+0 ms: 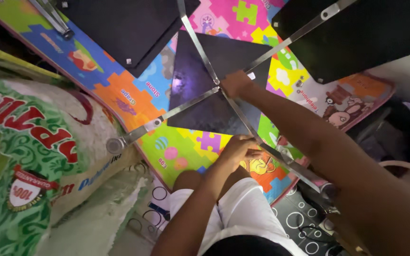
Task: The person assembles a small table by connecting metal legs to a black tabletop. They align the legs, insert them into the tabletop, and secure them with screws using a screwdriver.
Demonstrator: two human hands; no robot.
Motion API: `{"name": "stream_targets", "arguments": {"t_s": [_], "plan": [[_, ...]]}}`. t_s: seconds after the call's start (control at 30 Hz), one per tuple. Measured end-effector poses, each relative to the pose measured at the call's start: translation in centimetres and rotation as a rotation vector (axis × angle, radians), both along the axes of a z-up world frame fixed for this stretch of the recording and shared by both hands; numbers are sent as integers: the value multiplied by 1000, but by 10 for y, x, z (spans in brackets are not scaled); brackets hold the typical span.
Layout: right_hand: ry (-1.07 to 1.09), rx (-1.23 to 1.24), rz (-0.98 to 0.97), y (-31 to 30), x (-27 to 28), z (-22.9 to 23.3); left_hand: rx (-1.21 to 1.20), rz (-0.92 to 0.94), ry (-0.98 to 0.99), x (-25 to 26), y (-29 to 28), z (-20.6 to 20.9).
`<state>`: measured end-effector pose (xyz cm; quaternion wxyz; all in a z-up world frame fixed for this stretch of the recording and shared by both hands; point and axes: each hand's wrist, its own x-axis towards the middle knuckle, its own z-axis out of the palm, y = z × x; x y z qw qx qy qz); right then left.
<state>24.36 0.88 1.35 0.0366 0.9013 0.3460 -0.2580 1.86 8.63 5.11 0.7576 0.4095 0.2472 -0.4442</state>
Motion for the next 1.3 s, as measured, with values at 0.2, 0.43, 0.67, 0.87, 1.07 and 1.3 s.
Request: {"name": "stream_targets", "arguments": {"t_s": [0.2,0.43,0.67,0.87,1.07,1.3], "plan": [[106,189,-175,-9,2,62,39,105,-48,31,28,26],[95,735,-725,-92,-48,136,96,156,-114,65,68,102],[-277,781,-791,-186,-115,182,152,226,-134,63,111,204],[284,1001,-1405,-194,-122,244,213,284,-155,70,109,240],[257,1126,-1411,-170,-106,304,184,287,-206,88,113,254],[332,1182,-1489,-130,-110,354,160,272,-275,105,139,284]]}}
